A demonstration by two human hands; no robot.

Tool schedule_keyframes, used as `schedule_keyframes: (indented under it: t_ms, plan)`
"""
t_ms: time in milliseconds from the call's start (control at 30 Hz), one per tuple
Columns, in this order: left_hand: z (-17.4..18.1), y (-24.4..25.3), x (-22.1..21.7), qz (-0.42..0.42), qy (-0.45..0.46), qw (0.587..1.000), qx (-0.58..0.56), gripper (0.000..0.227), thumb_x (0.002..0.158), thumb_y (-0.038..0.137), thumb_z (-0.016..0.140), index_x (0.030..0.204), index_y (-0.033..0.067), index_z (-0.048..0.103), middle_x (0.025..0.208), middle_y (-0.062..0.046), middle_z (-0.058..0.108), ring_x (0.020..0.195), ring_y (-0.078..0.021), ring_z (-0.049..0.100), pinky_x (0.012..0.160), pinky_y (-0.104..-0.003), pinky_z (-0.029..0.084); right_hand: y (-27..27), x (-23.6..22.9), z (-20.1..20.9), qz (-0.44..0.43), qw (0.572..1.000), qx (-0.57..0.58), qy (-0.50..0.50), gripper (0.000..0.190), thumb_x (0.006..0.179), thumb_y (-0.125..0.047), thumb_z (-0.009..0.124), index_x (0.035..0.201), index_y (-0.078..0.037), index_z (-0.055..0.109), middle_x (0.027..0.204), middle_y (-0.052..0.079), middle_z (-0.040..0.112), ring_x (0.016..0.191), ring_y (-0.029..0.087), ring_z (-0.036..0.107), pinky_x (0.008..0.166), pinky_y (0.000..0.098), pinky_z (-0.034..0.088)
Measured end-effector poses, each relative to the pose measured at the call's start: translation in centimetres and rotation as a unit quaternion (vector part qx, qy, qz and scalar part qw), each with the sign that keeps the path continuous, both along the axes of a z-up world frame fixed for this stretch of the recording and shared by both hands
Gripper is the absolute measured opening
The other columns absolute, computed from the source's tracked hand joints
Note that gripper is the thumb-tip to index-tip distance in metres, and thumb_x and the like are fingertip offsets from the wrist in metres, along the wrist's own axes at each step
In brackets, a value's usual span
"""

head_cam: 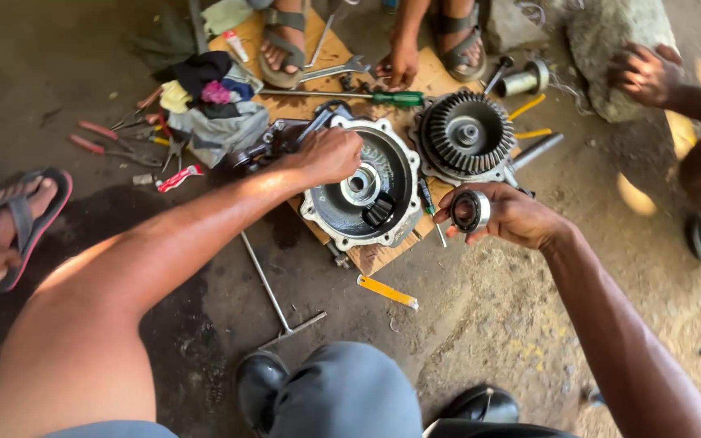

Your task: Assisting with the disassembly and inspection of a vehicle differential unit.

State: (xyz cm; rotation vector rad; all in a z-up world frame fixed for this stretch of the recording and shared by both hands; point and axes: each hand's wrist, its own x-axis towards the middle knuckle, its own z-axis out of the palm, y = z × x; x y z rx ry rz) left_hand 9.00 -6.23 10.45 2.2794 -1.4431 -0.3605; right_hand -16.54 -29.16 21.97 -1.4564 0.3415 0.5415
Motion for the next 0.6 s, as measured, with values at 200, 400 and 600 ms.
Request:
schedule_keyframes:
  t_ms: [200,400,600]
  plan:
    - [-2.2,0.7,-1.9,0.039,-0.041,0.997,0.054,0.018,0.086,-0.003,0.050,0.073,0.0030,0.061,0.070,-0.010,0.059,0.059,-0.0205,0.055,0.057,-0.045,0.048,0.5,1.7,-1.5,0.011,0.999,0.033,-0.029,0.031,0.097,-0.003,0.059,0.127,0.004,0.063,0.122,0.020,0.072,0.096,0.022,0.072,0.071,0.0335,0.060]
    - [-2.8,0.3,-3.8,0.029,-0.200,0.979,0.027,0.014,0.080,-0.005,0.057,0.083,0.0020,0.069,0.080,-0.015,0.065,0.066,-0.0228,0.059,0.066,-0.044,0.047,0.9,2.6,-0.7,0.078,0.989,0.090,-0.088,0.048,0.085,0.005,0.053,0.132,0.002,0.061,0.125,0.020,0.072,0.099,0.023,0.074,0.076,0.0341,0.062]
    - [-1.6,0.0,-4.2,0.031,-0.255,0.962,0.093,0.011,0.080,0.002,0.065,0.089,0.0032,0.071,0.080,-0.015,0.065,0.073,-0.0256,0.063,0.069,-0.044,0.047,-0.4,2.3,-1.2,0.069,0.985,0.123,-0.099,0.068,0.064,0.012,0.045,0.130,0.001,0.058,0.123,0.019,0.071,0.099,0.026,0.074,0.077,0.0371,0.063]
